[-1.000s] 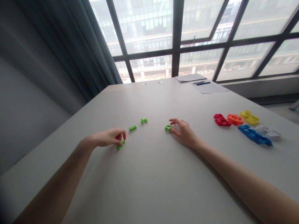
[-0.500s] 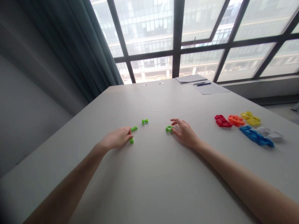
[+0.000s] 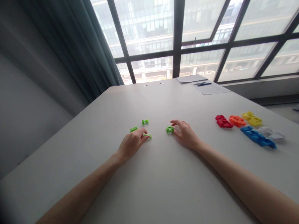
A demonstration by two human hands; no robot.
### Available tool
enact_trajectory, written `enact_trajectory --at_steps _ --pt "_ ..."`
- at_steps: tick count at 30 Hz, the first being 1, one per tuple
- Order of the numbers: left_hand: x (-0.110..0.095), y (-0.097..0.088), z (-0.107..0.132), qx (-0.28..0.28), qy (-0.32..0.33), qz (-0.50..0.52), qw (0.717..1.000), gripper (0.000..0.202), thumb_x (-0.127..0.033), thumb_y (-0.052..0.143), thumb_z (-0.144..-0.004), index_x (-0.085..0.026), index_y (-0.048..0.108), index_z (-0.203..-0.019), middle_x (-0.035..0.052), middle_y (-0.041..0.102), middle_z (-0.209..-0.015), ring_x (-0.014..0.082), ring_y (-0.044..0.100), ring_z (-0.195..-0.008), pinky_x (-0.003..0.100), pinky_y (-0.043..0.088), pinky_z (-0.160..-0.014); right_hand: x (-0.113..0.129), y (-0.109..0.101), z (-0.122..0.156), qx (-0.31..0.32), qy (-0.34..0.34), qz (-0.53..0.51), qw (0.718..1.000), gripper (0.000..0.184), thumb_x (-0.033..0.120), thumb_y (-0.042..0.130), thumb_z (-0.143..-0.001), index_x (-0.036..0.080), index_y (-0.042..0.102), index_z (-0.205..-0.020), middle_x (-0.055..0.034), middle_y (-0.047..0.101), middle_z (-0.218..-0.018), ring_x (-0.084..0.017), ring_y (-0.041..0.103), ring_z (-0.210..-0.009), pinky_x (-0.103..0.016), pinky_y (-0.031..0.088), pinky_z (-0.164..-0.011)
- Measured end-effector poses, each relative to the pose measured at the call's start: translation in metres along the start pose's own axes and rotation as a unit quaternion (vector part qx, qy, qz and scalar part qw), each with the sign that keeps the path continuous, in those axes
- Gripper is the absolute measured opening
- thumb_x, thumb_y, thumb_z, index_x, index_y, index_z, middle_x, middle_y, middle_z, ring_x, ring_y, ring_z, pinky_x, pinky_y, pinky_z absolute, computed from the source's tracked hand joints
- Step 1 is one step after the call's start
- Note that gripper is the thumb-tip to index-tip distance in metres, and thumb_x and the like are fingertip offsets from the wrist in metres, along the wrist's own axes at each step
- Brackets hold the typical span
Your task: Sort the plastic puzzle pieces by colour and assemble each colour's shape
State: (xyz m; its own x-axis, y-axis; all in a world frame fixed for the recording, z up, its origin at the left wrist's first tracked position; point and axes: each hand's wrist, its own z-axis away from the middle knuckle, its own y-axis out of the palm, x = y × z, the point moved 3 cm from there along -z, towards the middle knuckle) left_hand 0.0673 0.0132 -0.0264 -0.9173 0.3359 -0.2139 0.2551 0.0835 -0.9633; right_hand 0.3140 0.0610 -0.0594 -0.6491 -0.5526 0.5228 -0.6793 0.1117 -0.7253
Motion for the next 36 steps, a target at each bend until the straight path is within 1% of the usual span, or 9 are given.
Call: enact_trajectory --at_steps 4,9,11,15,20,25,27,31,36 --pt "0.005 0.003 0.000 -0.037 0.052 0.024 0.998 0.029 -0.041 0.062 -0.087 -0.020 0.056 -0.105 0.0059 0.066 -0.099 0.0208 0.063 -0.088 0.030 0.049 -0.076 0.001 0.000 0.001 -0.006 -0.016 0.009 1.000 0.036 0.017 0.050 -0.079 0.025 0.056 -0.113 -0.0052 0.071 -0.100 -0.025 0.063 -0.099 -0.043 0.049 -0.087" --pt "0.011 0.007 0.000 -0.054 0.079 0.036 0.995 0.012 -0.021 0.063 -0.083 -0.019 0.056 -0.092 0.0055 0.062 -0.096 0.0212 0.059 -0.092 0.032 0.049 -0.082 0.000 0.000 0.001 -0.007 -0.027 0.011 1.000 0.033 0.016 0.051 -0.079 0.025 0.058 -0.109 -0.0055 0.071 -0.103 -0.024 0.062 -0.102 -0.043 0.048 -0.091" --pt "0.012 0.009 0.000 -0.064 0.089 0.049 0.993 0.009 -0.018 0.061 -0.084 -0.019 0.055 -0.091 0.0055 0.061 -0.096 0.0213 0.058 -0.093 0.033 0.049 -0.083 0.001 0.000 0.000 -0.001 -0.029 0.012 1.000 0.029 0.017 0.053 -0.080 0.024 0.059 -0.107 -0.0061 0.070 -0.104 -0.025 0.062 -0.102 -0.043 0.048 -0.091" --pt "0.009 0.012 0.001 -0.072 0.102 0.082 0.989 0.009 -0.019 0.063 -0.086 -0.018 0.056 -0.092 0.0048 0.061 -0.095 0.0190 0.059 -0.088 0.031 0.049 -0.080 0.005 0.002 0.001 0.014 -0.043 0.021 0.999 0.022 0.021 0.053 -0.084 0.024 0.059 -0.106 -0.0059 0.070 -0.105 -0.024 0.061 -0.102 -0.043 0.047 -0.091" --pt "-0.006 0.018 0.005 -0.085 0.138 0.125 0.979 0.006 -0.023 0.061 -0.089 -0.018 0.058 -0.091 0.0037 0.062 -0.091 0.0167 0.059 -0.081 0.029 0.049 -0.075 0.010 0.005 0.003 0.032 -0.082 0.047 0.995 0.020 0.024 0.052 -0.089 0.025 0.059 -0.108 -0.0062 0.069 -0.107 -0.024 0.059 -0.104 -0.043 0.045 -0.092" --pt "-0.013 0.019 0.009 -0.105 0.168 0.158 0.967 0.009 -0.027 0.059 -0.091 -0.018 0.059 -0.093 0.0049 0.061 -0.090 0.0167 0.058 -0.082 0.030 0.049 -0.075 0.020 -0.001 0.006 0.018 -0.117 0.067 0.991 0.021 0.027 0.051 -0.091 0.025 0.058 -0.111 -0.0086 0.065 -0.114 -0.024 0.058 -0.108 -0.042 0.042 -0.091" --pt "-0.013 0.018 0.010 -0.106 0.170 0.167 0.965 0.011 -0.029 0.060 -0.090 -0.018 0.059 -0.092 0.0046 0.061 -0.089 0.0165 0.058 -0.081 0.029 0.049 -0.074 0.029 -0.004 0.008 0.020 -0.145 0.062 0.987 0.019 0.029 0.052 -0.092 0.025 0.060 -0.108 -0.0084 0.066 -0.113 -0.023 0.058 -0.108 -0.041 0.041 -0.092" --pt "-0.014 0.017 0.010 -0.099 0.174 0.176 0.964 0.016 -0.034 0.060 -0.090 -0.018 0.059 -0.091 0.0045 0.062 -0.088 0.0164 0.059 -0.080 0.029 0.049 -0.074 0.045 -0.002 0.011 0.058 -0.208 0.042 0.976 0.016 0.036 0.056 -0.090 0.026 0.063 -0.102 -0.0065 0.068 -0.108 -0.023 0.058 -0.110 -0.042 0.038 -0.095" --pt "-0.022 0.018 0.013 -0.093 0.185 0.188 0.960 0.016 -0.033 0.062 -0.089 -0.018 0.056 -0.089 0.0034 0.062 -0.086 0.0164 0.059 -0.079 0.028 0.049 -0.072 0.054 0.005 0.012 0.075 -0.242 0.037 0.967 0.010 0.035 0.058 -0.089 0.026 0.062 -0.094 -0.0038 0.069 -0.104 -0.021 0.058 -0.109 -0.040 0.037 -0.096"
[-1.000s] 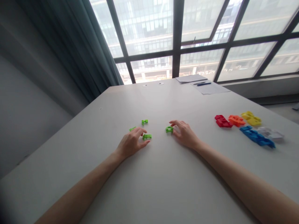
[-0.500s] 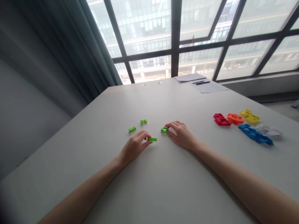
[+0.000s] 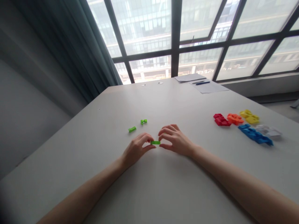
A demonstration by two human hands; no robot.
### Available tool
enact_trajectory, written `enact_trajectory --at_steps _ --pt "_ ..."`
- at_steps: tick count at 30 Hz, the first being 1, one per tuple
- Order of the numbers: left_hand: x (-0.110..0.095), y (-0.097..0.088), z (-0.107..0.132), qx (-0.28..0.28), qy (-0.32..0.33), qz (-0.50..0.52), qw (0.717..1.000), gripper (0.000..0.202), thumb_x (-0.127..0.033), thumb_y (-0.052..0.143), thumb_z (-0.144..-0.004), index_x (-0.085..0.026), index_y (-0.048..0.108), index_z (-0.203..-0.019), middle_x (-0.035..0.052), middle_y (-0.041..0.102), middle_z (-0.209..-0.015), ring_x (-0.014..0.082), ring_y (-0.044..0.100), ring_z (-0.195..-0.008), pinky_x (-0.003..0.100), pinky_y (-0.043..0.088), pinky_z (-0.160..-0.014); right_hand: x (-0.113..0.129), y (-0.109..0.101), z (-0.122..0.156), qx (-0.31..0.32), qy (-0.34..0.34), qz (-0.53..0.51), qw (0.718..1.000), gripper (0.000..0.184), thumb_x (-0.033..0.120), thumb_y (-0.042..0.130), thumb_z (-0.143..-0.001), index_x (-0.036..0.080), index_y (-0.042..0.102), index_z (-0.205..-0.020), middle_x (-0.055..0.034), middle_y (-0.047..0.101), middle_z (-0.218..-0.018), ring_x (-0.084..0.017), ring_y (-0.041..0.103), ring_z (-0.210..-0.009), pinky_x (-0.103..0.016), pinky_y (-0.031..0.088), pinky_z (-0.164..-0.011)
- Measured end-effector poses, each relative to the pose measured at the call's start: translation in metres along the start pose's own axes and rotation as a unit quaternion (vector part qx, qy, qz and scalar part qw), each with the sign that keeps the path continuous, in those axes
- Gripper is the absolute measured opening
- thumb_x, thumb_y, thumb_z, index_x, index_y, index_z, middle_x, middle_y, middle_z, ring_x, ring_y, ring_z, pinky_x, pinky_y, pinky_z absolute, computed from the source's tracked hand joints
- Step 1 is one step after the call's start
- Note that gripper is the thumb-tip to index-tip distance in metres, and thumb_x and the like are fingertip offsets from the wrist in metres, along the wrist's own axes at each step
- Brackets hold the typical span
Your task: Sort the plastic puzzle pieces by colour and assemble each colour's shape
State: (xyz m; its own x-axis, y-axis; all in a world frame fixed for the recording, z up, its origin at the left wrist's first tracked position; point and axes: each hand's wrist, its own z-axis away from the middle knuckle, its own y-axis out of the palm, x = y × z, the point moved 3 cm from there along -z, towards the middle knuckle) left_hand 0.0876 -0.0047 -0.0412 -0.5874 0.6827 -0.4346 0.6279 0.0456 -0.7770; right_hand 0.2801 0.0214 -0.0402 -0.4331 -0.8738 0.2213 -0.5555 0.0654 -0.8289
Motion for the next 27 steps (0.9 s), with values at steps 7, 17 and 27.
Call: enact_trajectory --at_steps 7,17,27 --pt "0.000 0.001 0.001 -0.009 -0.025 -0.042 0.999 0.035 -0.039 0.059 -0.090 -0.019 0.049 -0.116 0.0086 0.061 -0.105 0.0225 0.060 -0.098 0.037 0.051 -0.085 -0.013 -0.004 0.005 -0.027 0.055 0.028 0.998 0.006 0.026 0.062 -0.084 0.026 0.062 -0.089 -0.0036 0.067 -0.109 -0.022 0.056 -0.110 -0.041 0.038 -0.094" --pt "-0.004 0.003 -0.001 0.052 0.024 -0.055 0.997 0.021 -0.026 0.052 -0.093 -0.020 0.056 -0.113 0.0082 0.062 -0.120 0.0224 0.055 -0.113 0.040 0.045 -0.099 -0.030 -0.002 0.010 -0.016 0.137 0.063 0.988 0.027 0.031 0.065 -0.080 0.025 0.055 -0.105 -0.0090 0.062 -0.122 -0.027 0.053 -0.116 -0.044 0.040 -0.094" --pt "-0.005 0.006 -0.001 0.105 0.064 -0.079 0.989 0.032 -0.030 0.053 -0.093 -0.020 0.056 -0.123 0.0093 0.057 -0.136 0.0234 0.049 -0.128 0.042 0.039 -0.106 -0.030 0.000 0.010 -0.017 0.123 0.026 0.992 0.028 0.027 0.057 -0.087 0.025 0.057 -0.115 -0.0074 0.068 -0.116 -0.023 0.059 -0.114 -0.040 0.040 -0.096"
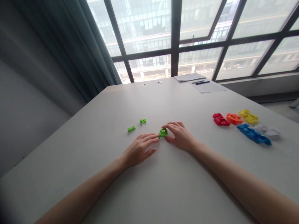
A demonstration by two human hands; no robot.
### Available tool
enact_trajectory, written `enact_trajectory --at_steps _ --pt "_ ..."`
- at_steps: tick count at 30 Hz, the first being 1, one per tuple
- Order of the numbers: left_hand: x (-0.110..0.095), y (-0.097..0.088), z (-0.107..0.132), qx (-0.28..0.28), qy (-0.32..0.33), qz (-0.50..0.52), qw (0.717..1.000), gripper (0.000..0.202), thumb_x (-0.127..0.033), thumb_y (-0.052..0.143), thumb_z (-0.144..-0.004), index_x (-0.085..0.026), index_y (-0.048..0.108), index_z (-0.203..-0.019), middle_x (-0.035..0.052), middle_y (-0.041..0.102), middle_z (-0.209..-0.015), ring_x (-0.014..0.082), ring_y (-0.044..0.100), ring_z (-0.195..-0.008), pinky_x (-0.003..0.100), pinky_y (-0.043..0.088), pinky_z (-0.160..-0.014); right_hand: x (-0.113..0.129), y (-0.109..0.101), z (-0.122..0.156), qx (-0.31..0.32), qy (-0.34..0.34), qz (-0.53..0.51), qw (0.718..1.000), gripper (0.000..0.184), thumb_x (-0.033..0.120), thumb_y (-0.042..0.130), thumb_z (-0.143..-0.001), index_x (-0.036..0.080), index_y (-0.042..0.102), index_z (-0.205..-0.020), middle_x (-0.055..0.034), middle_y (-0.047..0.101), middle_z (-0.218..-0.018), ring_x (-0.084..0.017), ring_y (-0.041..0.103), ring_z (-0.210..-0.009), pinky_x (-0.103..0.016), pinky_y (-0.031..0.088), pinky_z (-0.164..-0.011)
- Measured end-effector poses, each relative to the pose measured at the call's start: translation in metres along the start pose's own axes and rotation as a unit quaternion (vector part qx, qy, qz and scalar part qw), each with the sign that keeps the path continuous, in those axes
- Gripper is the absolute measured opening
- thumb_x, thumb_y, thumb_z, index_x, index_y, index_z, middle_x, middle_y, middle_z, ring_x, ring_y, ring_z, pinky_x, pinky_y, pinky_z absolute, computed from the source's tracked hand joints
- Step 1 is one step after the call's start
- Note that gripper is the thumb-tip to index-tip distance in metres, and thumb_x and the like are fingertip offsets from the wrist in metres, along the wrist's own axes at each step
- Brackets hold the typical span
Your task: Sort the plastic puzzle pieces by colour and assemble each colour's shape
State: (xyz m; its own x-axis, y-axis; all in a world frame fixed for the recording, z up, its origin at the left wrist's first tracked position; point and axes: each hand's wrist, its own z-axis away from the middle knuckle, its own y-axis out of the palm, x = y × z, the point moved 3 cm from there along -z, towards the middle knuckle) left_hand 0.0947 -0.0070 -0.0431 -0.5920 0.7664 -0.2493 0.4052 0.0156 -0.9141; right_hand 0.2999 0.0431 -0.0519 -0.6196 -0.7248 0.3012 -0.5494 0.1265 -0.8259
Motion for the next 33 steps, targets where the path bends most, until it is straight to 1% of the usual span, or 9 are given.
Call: enact_trajectory --at_steps 7,15,18,23,33 --pt "-0.0004 0.0010 -0.0006 0.016 0.015 0.012 1.000 0.033 -0.030 0.052 -0.094 -0.020 0.055 -0.125 0.0100 0.056 -0.136 0.0218 0.049 -0.130 0.040 0.038 -0.107 -0.0011 0.0008 0.0012 0.008 -0.006 -0.016 1.000 0.032 0.022 0.057 -0.084 0.025 0.056 -0.117 -0.0065 0.068 -0.117 -0.022 0.060 -0.112 -0.040 0.040 -0.097" --pt "-0.0006 0.0010 0.0006 0.042 0.009 0.021 0.999 0.037 -0.033 0.051 -0.094 -0.020 0.049 -0.128 0.0095 0.052 -0.141 0.0219 0.045 -0.134 0.041 0.036 -0.108 -0.0023 0.0018 0.0021 0.015 -0.002 -0.018 1.000 0.035 0.019 0.057 -0.083 0.024 0.054 -0.118 -0.0059 0.066 -0.118 -0.022 0.058 -0.114 -0.039 0.039 -0.097" --pt "-0.0008 0.0009 0.0008 0.035 0.004 0.029 0.999 0.037 -0.033 0.052 -0.093 -0.019 0.048 -0.127 0.0111 0.055 -0.138 0.0227 0.047 -0.132 0.042 0.036 -0.108 -0.0021 0.0017 0.0021 0.017 0.000 -0.018 1.000 0.035 0.019 0.057 -0.083 0.024 0.054 -0.118 -0.0060 0.066 -0.118 -0.021 0.057 -0.114 -0.039 0.039 -0.098" --pt "0.0000 -0.0002 0.0002 0.002 -0.010 0.034 0.999 0.034 -0.031 0.053 -0.093 -0.018 0.049 -0.124 0.0123 0.061 -0.128 0.0235 0.052 -0.127 0.043 0.035 -0.108 -0.0017 0.0015 0.0019 0.021 0.002 -0.021 1.000 0.034 0.019 0.056 -0.084 0.024 0.054 -0.118 -0.0069 0.066 -0.117 -0.022 0.057 -0.114 -0.040 0.039 -0.097" --pt "-0.0003 0.0005 -0.0003 0.009 -0.011 0.045 0.999 0.032 -0.029 0.053 -0.092 -0.019 0.050 -0.122 0.0111 0.062 -0.126 0.0232 0.050 -0.128 0.043 0.037 -0.108 -0.0021 0.0022 0.0023 0.020 0.006 -0.017 1.000 0.036 0.019 0.056 -0.083 0.023 0.054 -0.119 -0.0074 0.066 -0.117 -0.024 0.057 -0.114 -0.041 0.040 -0.096"
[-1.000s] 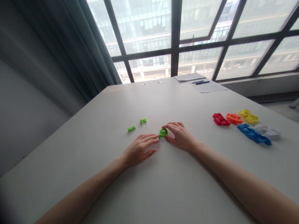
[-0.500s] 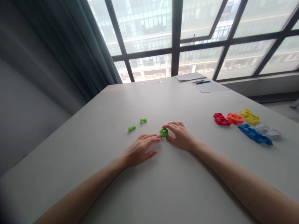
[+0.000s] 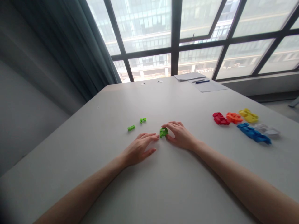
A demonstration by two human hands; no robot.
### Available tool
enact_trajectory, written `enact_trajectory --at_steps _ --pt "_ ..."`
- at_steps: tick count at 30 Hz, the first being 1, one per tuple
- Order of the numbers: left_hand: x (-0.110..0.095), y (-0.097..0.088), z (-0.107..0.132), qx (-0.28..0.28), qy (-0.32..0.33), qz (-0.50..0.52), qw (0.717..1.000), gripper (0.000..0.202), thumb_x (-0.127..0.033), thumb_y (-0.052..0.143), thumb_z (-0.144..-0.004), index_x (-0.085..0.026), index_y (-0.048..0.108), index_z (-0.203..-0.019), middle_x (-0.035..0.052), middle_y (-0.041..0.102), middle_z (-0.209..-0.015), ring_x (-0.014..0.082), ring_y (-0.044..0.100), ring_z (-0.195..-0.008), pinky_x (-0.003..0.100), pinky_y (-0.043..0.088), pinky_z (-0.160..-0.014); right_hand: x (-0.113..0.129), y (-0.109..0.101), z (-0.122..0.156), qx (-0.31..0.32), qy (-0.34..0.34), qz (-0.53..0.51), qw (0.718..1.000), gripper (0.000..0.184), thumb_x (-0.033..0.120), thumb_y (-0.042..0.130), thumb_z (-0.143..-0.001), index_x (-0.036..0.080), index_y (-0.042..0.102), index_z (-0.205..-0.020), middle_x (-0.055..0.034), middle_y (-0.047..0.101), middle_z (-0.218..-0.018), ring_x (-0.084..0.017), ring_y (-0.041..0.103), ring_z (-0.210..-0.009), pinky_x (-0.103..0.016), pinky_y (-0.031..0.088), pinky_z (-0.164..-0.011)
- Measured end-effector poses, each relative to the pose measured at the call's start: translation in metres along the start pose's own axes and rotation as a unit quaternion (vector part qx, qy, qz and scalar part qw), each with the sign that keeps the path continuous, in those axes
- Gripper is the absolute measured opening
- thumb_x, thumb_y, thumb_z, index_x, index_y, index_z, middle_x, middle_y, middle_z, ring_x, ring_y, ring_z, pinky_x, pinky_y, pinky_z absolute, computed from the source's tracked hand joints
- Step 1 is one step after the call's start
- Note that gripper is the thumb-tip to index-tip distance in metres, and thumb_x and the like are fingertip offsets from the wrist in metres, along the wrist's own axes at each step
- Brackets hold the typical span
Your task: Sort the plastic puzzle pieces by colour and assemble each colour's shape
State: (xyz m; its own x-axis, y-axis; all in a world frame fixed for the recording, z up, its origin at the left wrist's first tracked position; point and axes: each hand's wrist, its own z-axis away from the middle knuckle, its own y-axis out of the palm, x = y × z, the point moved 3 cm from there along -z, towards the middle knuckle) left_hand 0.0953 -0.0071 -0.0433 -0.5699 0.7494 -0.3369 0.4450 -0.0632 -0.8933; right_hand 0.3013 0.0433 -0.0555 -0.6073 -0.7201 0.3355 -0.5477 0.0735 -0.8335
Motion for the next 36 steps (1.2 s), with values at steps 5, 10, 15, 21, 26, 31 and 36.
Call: enact_trajectory --at_steps 5,10,15,21,26,31,36 --pt "0.001 0.000 0.000 0.003 -0.002 0.004 1.000 0.029 -0.029 0.053 -0.093 -0.019 0.051 -0.120 0.0112 0.062 -0.127 0.0230 0.050 -0.128 0.042 0.037 -0.108 -0.001 0.000 0.000 -0.001 0.003 0.006 1.000 0.039 0.018 0.056 -0.082 0.023 0.053 -0.121 -0.0074 0.066 -0.119 -0.025 0.056 -0.115 -0.042 0.040 -0.097" --pt "0.003 0.000 0.000 0.000 -0.008 0.007 1.000 0.028 -0.027 0.051 -0.093 -0.019 0.052 -0.119 0.0104 0.062 -0.128 0.0230 0.049 -0.129 0.042 0.036 -0.108 -0.004 -0.001 0.001 -0.001 0.013 0.012 1.000 0.042 0.016 0.055 -0.080 0.023 0.053 -0.121 -0.0078 0.065 -0.120 -0.025 0.055 -0.114 -0.042 0.040 -0.097" --pt "0.005 0.001 0.000 -0.004 -0.010 0.005 1.000 0.026 -0.026 0.050 -0.094 -0.020 0.052 -0.119 0.0097 0.063 -0.127 0.0225 0.050 -0.128 0.042 0.037 -0.108 -0.011 -0.004 0.002 -0.005 0.023 0.016 1.000 0.045 0.015 0.056 -0.077 0.023 0.054 -0.121 -0.0084 0.065 -0.119 -0.026 0.056 -0.114 -0.043 0.040 -0.097" --pt "0.004 0.001 -0.001 -0.003 -0.007 -0.003 1.000 0.021 -0.025 0.051 -0.094 -0.021 0.055 -0.114 0.0079 0.063 -0.126 0.0213 0.050 -0.128 0.041 0.038 -0.107 -0.020 -0.005 0.003 -0.008 0.042 0.021 0.999 0.046 0.014 0.055 -0.075 0.022 0.055 -0.120 -0.0089 0.065 -0.119 -0.026 0.056 -0.113 -0.045 0.040 -0.098" --pt "0.003 0.000 -0.001 -0.002 -0.009 -0.003 1.000 0.019 -0.025 0.050 -0.094 -0.021 0.057 -0.111 0.0072 0.063 -0.126 0.0210 0.050 -0.128 0.041 0.038 -0.107 -0.018 -0.006 0.002 -0.008 0.023 0.008 1.000 0.048 0.013 0.054 -0.074 0.022 0.055 -0.121 -0.0092 0.066 -0.117 -0.026 0.057 -0.111 -0.044 0.042 -0.097" --pt "0.003 0.000 -0.001 -0.006 -0.010 -0.006 1.000 0.018 -0.025 0.050 -0.094 -0.021 0.058 -0.110 0.0073 0.063 -0.126 0.0209 0.050 -0.127 0.041 0.038 -0.107 -0.013 -0.007 0.002 0.001 -0.004 -0.004 1.000 0.050 0.012 0.054 -0.074 0.024 0.056 -0.122 -0.0082 0.066 -0.117 -0.025 0.058 -0.110 -0.043 0.043 -0.097" --pt "0.004 0.001 -0.001 -0.012 -0.015 -0.008 1.000 0.018 -0.024 0.051 -0.094 -0.021 0.059 -0.109 0.0066 0.063 -0.125 0.0205 0.051 -0.126 0.040 0.039 -0.106 -0.013 -0.006 0.003 0.010 -0.003 -0.010 1.000 0.049 0.012 0.054 -0.074 0.024 0.056 -0.122 -0.0082 0.065 -0.117 -0.024 0.058 -0.110 -0.043 0.042 -0.097"
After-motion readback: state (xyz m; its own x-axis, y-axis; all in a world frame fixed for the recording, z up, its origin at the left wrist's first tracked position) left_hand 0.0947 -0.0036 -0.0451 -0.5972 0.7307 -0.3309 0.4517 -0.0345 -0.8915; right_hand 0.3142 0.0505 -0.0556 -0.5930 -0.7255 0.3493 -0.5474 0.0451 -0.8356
